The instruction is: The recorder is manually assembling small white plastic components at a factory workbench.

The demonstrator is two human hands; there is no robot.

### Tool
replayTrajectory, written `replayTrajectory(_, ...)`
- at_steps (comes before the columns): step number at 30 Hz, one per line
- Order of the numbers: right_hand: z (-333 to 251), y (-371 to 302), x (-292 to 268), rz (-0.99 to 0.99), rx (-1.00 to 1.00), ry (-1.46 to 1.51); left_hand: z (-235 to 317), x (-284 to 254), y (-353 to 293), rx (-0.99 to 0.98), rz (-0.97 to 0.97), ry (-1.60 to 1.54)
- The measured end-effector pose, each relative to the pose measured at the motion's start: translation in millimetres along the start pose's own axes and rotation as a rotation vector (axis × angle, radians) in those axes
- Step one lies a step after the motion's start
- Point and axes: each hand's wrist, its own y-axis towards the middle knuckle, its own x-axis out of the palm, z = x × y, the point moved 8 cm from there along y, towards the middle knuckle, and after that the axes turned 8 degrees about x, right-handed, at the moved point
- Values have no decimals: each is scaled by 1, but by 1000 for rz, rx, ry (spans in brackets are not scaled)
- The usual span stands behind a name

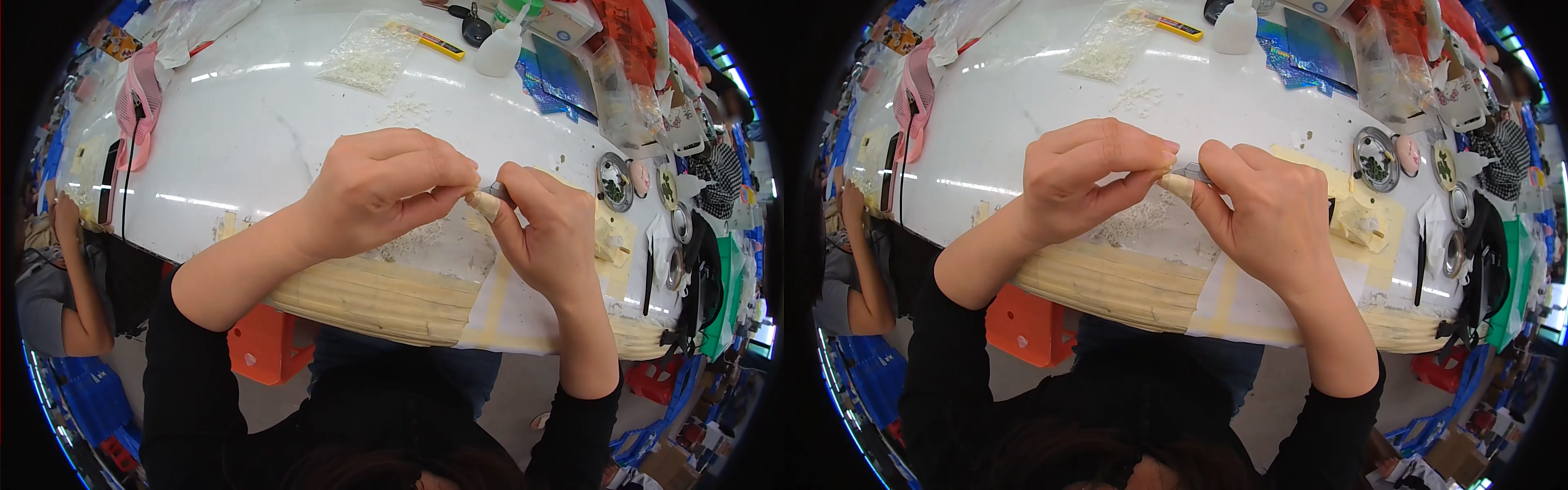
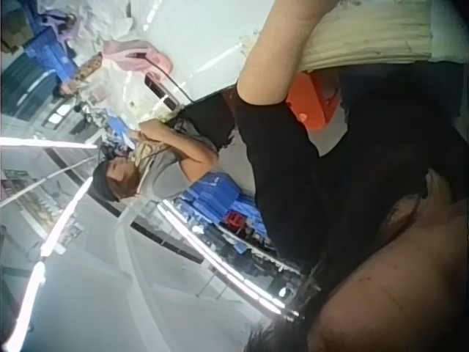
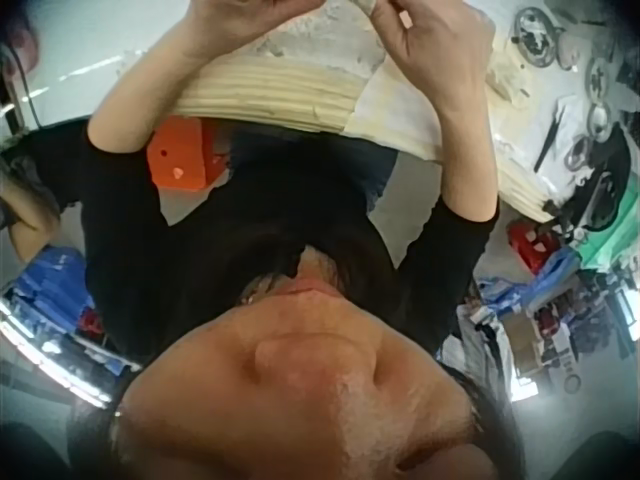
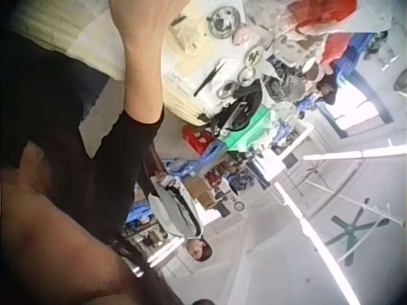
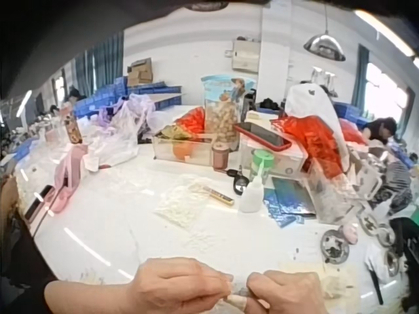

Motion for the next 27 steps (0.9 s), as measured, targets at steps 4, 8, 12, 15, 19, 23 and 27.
replayTrajectory(4, 5, 1, 0, -15, 50, 61, -37, 15, -20, -574, 123, -605)
replayTrajectory(8, 10, 3, 0, -20, 104, 139, -46, 21, -25, -789, 127, -830)
replayTrajectory(12, 10, 4, -1, -1, 117, 167, -47, 23, -27, -828, 120, -864)
replayTrajectory(15, 10, 4, -2, -2, 144, 196, -47, 25, -29, -858, 121, -907)
replayTrajectory(19, 10, 3, -5, 25, 144, 296, -46, 33, -32, -900, 86, -1042)
replayTrajectory(23, 6, 2, -7, 94, 67, 403, -42, 37, -31, -898, 45, -1149)
replayTrajectory(27, 4, 3, -13, 89, 46, 395, -41, 37, -30, -896, 32, -1135)
